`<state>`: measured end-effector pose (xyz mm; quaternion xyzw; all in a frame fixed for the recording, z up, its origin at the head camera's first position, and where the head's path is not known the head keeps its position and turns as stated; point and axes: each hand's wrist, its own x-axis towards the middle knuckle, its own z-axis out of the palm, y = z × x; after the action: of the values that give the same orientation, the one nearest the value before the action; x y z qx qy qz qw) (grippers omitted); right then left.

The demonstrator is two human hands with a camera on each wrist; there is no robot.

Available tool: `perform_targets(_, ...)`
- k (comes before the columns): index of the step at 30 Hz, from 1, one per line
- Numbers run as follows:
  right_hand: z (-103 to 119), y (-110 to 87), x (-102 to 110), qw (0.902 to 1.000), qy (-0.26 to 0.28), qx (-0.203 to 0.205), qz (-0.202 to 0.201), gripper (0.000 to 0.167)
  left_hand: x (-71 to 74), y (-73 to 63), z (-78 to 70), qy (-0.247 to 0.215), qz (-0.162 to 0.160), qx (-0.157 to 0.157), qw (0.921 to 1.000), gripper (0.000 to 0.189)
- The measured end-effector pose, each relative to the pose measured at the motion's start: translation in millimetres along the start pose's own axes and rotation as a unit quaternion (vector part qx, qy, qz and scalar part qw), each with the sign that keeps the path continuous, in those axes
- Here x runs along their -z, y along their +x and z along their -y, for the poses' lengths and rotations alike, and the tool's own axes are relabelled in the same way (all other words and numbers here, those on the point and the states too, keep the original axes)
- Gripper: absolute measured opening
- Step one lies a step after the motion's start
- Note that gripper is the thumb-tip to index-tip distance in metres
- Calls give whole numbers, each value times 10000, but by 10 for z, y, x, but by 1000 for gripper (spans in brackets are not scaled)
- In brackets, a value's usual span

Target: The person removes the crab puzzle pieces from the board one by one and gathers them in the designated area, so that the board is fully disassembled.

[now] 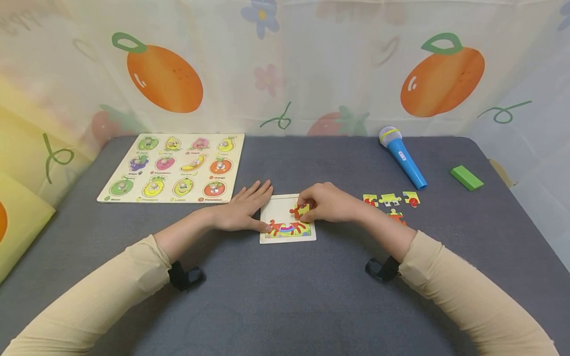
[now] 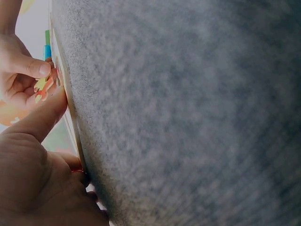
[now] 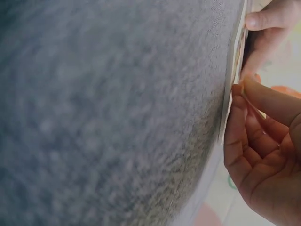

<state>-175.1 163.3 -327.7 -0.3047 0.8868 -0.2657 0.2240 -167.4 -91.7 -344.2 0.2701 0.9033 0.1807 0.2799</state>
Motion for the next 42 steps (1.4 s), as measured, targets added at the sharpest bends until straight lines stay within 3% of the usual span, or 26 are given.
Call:
perform_targets(7, -26, -52, 82, 9997, 212, -137, -24, 8, -2, 3, 7, 22, -1, -28, 10000, 98)
perform_targets(20, -109, -256, 281, 9955, 715, -565, -240, 23, 4, -9, 3, 10, 15, -47, 10000, 99)
perform_targets(42, -393, -657, 628, 9900, 790, -918, -716, 20, 4, -14, 1, 36, 14, -61, 10000, 99)
